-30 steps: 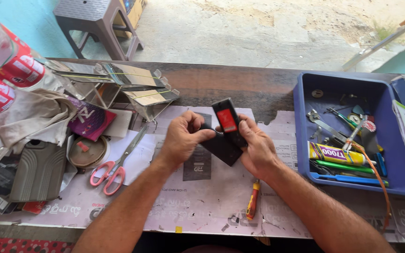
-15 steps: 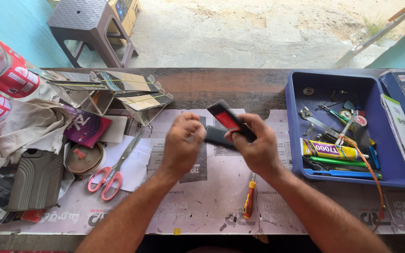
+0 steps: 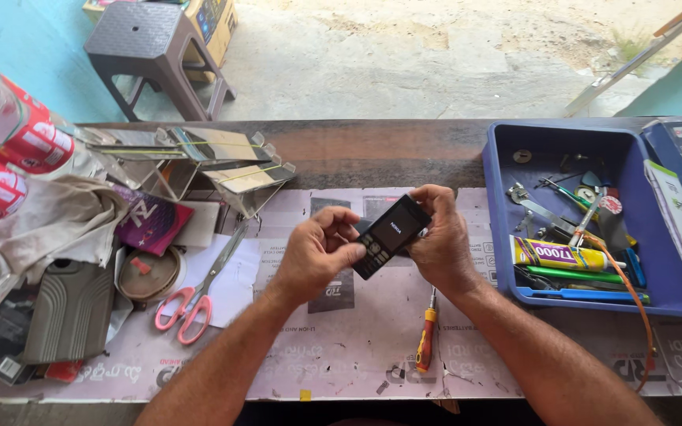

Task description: The person handles a mobile phone, removes the battery and a small internal component, uses a screwdriver on the device, and then reattaches the battery and back cover.

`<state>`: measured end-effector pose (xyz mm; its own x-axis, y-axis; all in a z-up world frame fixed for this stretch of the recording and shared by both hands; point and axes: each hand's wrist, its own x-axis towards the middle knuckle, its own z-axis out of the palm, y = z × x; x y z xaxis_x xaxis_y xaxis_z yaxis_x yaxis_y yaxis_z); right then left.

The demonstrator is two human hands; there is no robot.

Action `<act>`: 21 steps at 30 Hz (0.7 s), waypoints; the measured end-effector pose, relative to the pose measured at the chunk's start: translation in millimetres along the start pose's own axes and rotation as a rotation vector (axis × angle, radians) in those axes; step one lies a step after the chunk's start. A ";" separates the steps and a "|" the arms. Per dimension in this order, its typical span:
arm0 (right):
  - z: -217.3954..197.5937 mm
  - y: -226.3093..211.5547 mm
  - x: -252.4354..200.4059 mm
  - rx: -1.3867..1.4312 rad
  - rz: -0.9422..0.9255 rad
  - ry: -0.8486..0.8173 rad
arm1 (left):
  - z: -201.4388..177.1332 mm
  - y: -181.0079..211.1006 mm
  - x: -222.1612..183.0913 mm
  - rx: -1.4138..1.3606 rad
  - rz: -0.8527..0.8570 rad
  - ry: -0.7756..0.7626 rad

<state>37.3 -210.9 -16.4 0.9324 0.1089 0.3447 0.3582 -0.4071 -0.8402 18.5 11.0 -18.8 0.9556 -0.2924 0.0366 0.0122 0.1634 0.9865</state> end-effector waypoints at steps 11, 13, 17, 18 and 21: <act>3.3 18.4 3.0 0.117 0.052 -0.052 | 8.5 -3.3 -2.1 0.078 -0.041 -0.010; 4.4 17.3 4.2 0.129 0.045 -0.051 | 8.5 -2.3 -2.3 0.079 -0.033 -0.018; 3.7 14.8 5.1 0.108 0.051 -0.074 | 8.7 -1.3 -2.6 0.127 -0.034 -0.016; 3.2 14.3 5.0 0.094 0.059 -0.078 | 8.7 -1.1 -2.5 0.136 -0.029 -0.022; 2.4 13.0 5.1 0.069 0.066 -0.089 | 9.6 -0.7 -2.5 0.147 -0.021 -0.037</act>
<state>46.8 -213.5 -26.5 0.9535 0.1656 0.2518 0.2957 -0.3527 -0.8878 13.3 2.6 -18.1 0.9441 -0.3291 0.0194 -0.0142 0.0181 0.9997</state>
